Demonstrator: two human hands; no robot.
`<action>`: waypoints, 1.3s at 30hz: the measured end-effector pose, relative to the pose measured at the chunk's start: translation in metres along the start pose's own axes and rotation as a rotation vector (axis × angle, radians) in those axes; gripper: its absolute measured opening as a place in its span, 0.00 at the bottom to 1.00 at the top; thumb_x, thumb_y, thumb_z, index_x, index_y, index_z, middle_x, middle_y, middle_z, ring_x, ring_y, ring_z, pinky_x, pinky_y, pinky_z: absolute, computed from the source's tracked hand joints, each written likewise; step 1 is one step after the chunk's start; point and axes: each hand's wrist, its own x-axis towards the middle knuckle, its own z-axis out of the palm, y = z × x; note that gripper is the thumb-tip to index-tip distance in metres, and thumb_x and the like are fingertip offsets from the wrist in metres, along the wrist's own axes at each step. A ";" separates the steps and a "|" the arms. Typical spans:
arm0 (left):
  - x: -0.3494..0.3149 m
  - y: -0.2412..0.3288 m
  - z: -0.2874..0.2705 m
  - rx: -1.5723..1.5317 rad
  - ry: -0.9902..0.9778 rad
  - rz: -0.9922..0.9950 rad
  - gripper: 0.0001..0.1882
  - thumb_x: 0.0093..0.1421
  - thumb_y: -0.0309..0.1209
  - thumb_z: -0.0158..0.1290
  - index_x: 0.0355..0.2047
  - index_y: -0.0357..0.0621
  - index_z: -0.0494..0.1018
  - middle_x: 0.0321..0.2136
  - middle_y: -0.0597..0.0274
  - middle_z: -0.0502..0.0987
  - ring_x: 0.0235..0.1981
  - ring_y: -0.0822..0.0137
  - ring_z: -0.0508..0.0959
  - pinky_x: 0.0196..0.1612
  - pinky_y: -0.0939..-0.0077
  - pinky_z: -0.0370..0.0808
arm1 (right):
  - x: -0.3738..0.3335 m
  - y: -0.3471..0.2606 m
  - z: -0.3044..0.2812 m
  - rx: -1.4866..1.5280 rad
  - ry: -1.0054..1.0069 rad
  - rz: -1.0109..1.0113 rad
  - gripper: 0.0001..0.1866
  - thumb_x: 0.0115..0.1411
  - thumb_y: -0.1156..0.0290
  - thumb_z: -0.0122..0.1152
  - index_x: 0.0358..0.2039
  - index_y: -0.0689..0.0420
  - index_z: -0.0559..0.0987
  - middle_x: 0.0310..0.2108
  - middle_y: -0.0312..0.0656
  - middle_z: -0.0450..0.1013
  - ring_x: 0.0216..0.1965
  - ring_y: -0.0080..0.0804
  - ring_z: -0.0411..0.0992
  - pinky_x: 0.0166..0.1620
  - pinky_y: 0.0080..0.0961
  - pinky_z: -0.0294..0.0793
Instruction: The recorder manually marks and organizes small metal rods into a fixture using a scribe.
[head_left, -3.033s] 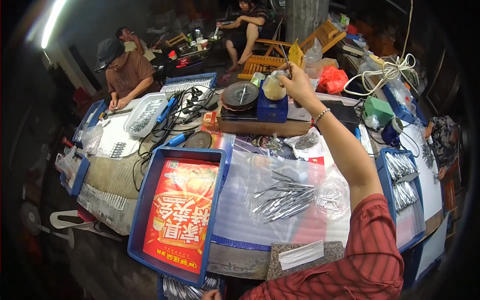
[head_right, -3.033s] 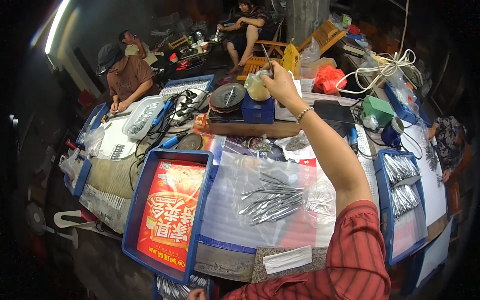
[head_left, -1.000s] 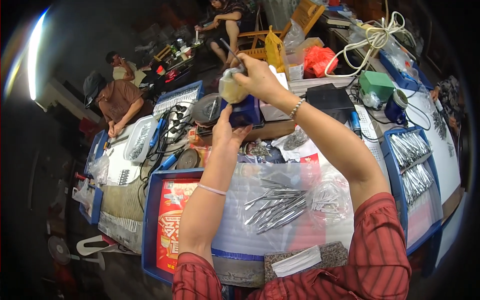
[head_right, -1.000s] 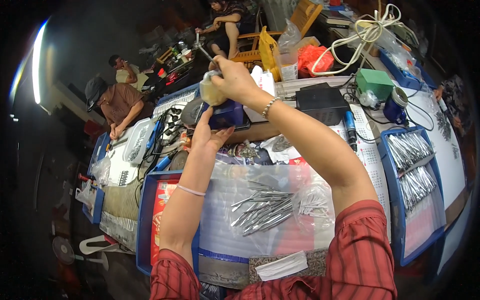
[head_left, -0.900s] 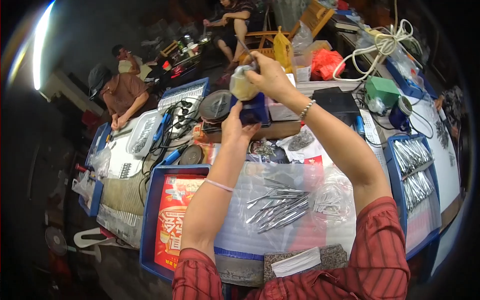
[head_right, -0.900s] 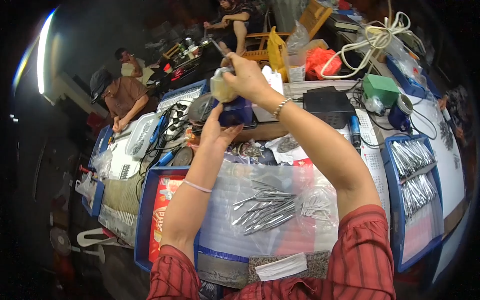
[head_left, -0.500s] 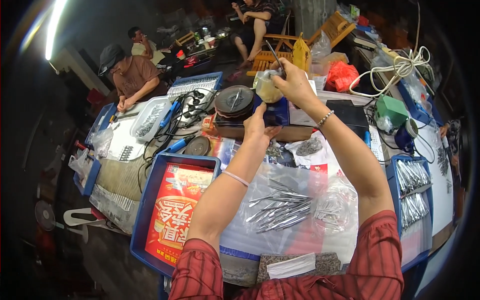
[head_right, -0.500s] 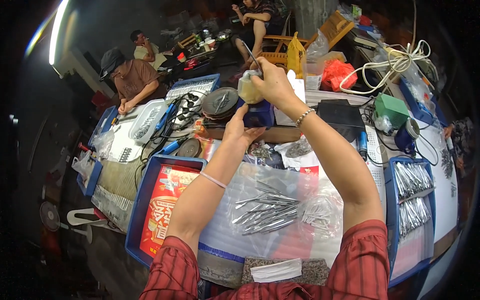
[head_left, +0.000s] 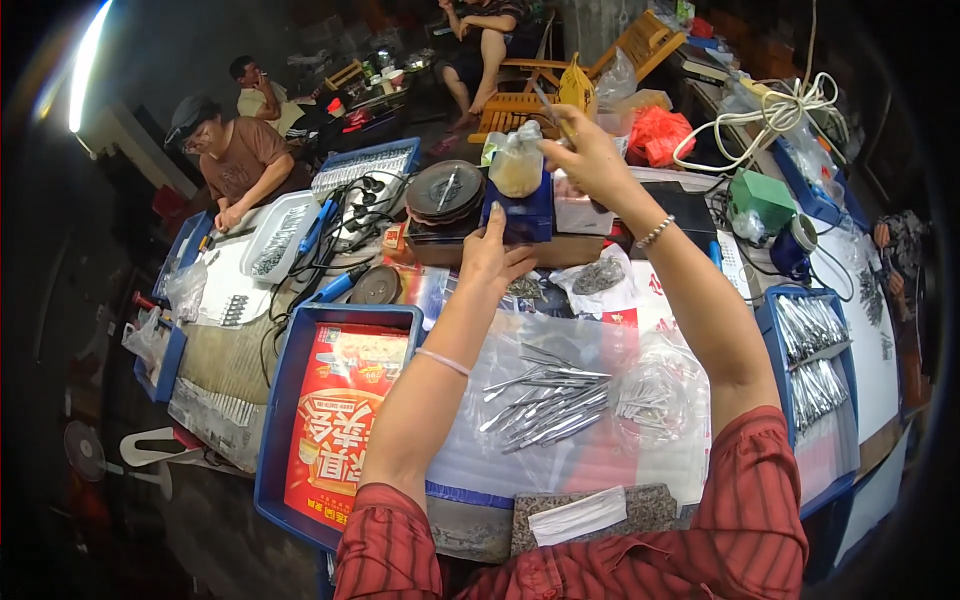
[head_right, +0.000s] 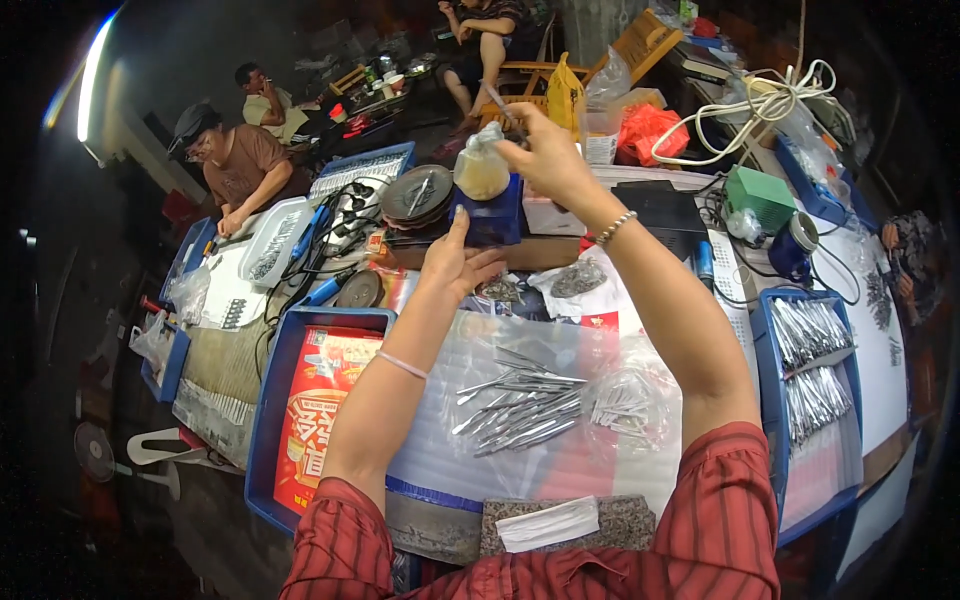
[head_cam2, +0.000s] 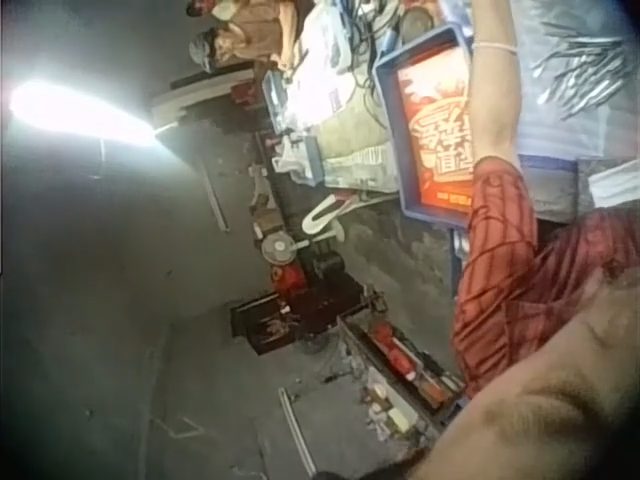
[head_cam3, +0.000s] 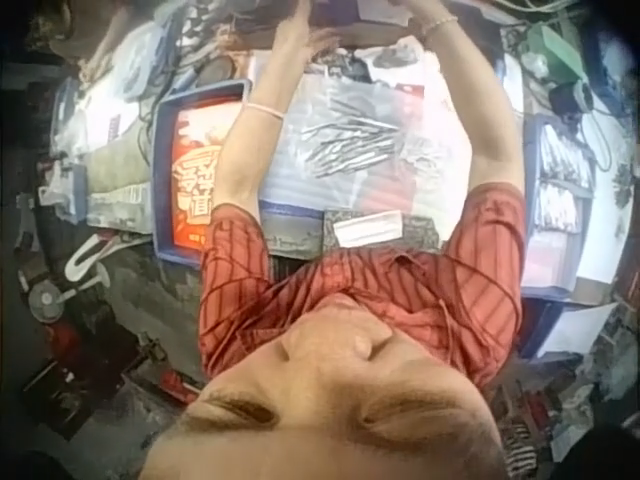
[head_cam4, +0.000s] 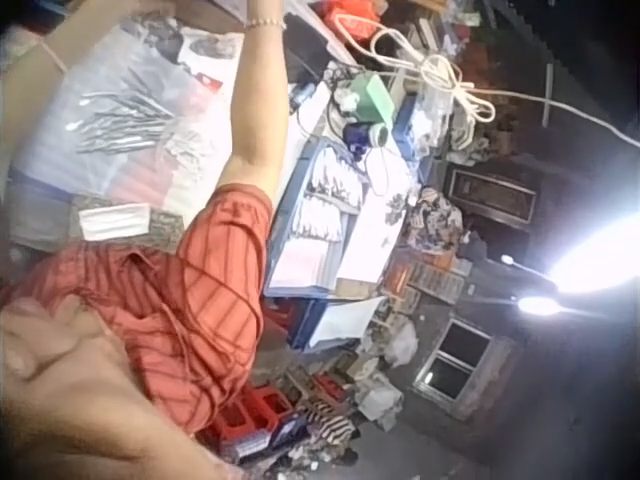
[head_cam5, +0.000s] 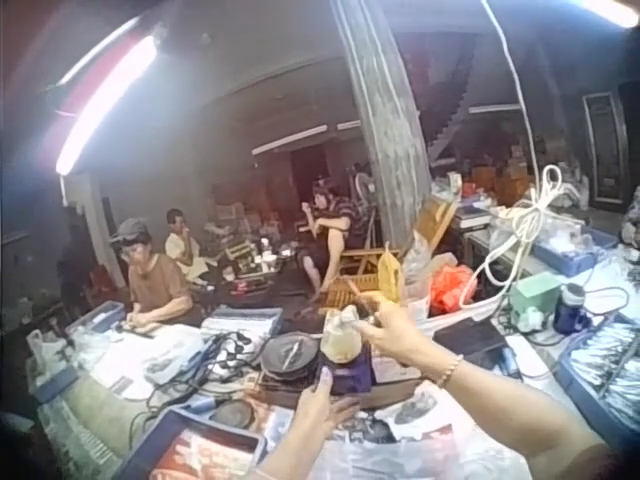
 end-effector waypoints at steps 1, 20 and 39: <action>-0.005 -0.004 0.002 -0.038 0.058 -0.029 0.37 0.61 0.50 0.55 0.58 0.36 0.56 0.54 0.37 0.62 0.50 0.39 0.71 0.49 0.41 0.73 | -0.006 0.003 -0.010 0.004 0.037 0.061 0.24 0.59 0.67 0.59 0.54 0.62 0.69 0.29 0.44 0.76 0.23 0.24 0.73 0.25 0.24 0.70; -0.247 -0.070 0.008 -0.034 -0.502 0.068 0.13 0.66 0.30 0.49 0.47 0.36 0.68 0.42 0.52 0.76 0.43 0.61 0.76 0.49 0.67 0.73 | -0.066 0.111 -0.043 -0.237 0.230 0.272 0.23 0.59 0.57 0.59 0.43 0.66 0.77 0.30 0.53 0.78 0.27 0.40 0.78 0.32 0.32 0.76; -0.391 -0.054 0.118 -1.026 -1.620 -0.263 0.31 0.71 0.50 0.32 0.52 0.30 0.63 0.45 0.52 0.73 0.44 0.65 0.75 0.43 0.73 0.72 | -0.243 0.033 -0.004 -0.255 -0.201 -0.049 0.10 0.60 0.74 0.54 0.42 0.60 0.78 0.38 0.48 0.77 0.35 0.40 0.77 0.38 0.33 0.75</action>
